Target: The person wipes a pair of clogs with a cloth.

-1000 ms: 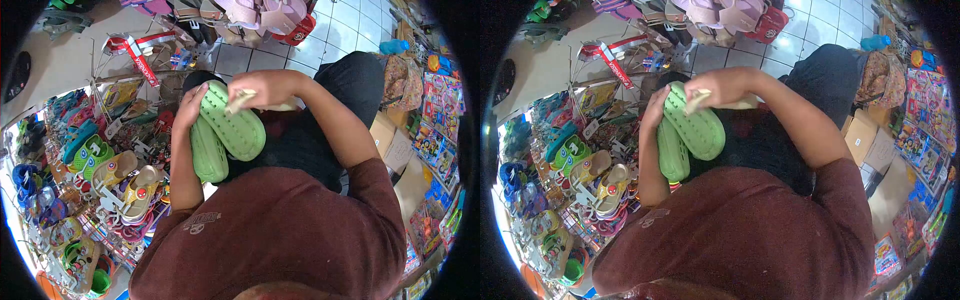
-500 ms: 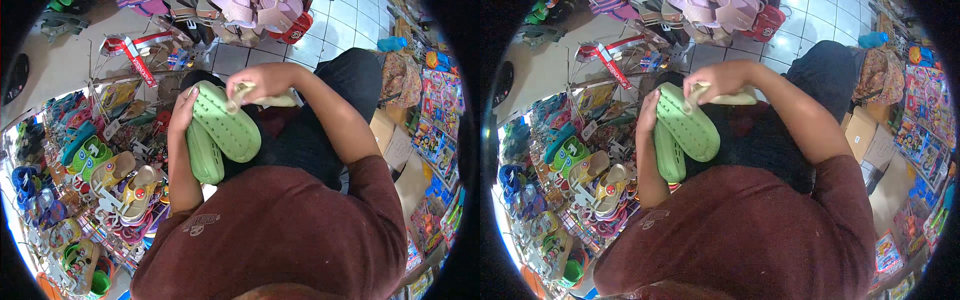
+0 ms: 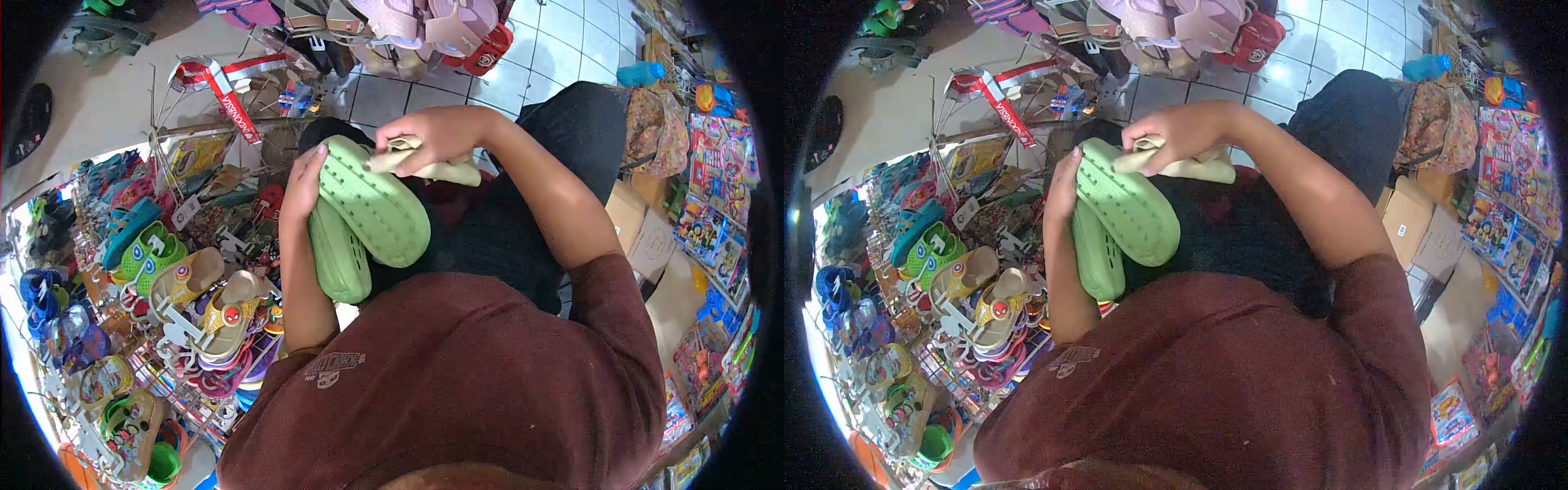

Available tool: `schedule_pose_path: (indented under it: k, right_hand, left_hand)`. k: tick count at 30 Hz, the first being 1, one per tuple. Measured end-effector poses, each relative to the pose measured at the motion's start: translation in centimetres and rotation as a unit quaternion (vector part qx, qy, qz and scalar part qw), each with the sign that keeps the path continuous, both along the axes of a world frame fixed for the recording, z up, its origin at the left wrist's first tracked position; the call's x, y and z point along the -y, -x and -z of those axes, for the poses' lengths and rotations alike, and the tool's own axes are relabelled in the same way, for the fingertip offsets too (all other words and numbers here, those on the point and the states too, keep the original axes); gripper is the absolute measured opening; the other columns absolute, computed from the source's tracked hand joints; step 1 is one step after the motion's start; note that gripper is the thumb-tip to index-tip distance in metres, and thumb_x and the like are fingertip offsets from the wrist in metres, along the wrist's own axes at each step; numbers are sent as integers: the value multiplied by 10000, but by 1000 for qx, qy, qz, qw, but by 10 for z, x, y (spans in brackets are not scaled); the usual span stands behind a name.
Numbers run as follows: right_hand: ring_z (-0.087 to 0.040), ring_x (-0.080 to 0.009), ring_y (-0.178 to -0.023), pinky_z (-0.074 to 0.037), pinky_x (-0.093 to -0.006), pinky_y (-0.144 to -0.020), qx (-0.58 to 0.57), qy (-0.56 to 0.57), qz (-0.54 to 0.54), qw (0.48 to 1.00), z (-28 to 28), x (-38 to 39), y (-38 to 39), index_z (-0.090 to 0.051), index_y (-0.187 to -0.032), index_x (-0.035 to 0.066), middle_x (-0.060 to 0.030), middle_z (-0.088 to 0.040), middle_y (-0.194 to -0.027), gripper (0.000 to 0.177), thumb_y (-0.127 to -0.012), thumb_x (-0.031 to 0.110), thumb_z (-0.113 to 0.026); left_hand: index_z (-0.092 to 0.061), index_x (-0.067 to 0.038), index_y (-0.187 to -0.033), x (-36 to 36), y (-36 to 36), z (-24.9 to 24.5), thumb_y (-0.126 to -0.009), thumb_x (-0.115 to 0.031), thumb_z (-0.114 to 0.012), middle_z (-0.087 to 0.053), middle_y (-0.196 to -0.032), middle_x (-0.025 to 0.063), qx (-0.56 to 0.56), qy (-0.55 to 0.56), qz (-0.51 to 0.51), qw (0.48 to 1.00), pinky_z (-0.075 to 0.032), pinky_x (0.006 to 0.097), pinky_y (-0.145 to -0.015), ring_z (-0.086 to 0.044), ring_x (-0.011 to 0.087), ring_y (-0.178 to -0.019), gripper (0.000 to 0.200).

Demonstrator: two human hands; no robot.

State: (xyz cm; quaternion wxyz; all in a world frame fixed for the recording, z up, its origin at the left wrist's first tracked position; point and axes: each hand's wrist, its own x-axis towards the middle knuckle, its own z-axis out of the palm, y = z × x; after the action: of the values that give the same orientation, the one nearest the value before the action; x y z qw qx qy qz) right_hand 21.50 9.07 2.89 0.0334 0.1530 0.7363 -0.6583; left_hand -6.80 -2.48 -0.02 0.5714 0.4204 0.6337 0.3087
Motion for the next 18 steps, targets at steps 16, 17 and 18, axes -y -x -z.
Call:
schedule_pose_path:
  k: [16,17,18]
  right_hand:
    - [-575,-153,-1123,-441,-311,-985,-73,74,-85,991,9,-5,-2,-596,-1266,71,-52,-647,-1197,385,-902,127,-709]
    - [-574,-153,-1124,-440,-312,-986,-47,79,-101,991,6,-11,-7,-590,-1275,71,-56,-647,-1197,394,-904,137,-706]
    - [-572,-153,-1125,-439,-313,-986,-21,85,-118,989,4,-14,-10,-584,-1285,70,-61,-647,-1198,403,-907,146,-702]
  left_hand:
    - [-680,11,-1194,-4,-9,-6,-1064,-424,-510,-706,-1023,45,-32,-1,8,999,-492,284,-838,-630,120,-913,485]
    - [-682,7,-1198,-4,-10,-8,-1067,-428,-501,-706,-1028,44,-60,-10,12,998,-490,279,-841,-629,117,-917,488]
    - [-681,9,-1200,-5,-8,-6,-1068,-424,-500,-707,-1032,44,-52,-12,18,998,-489,277,-844,-628,116,-917,487]
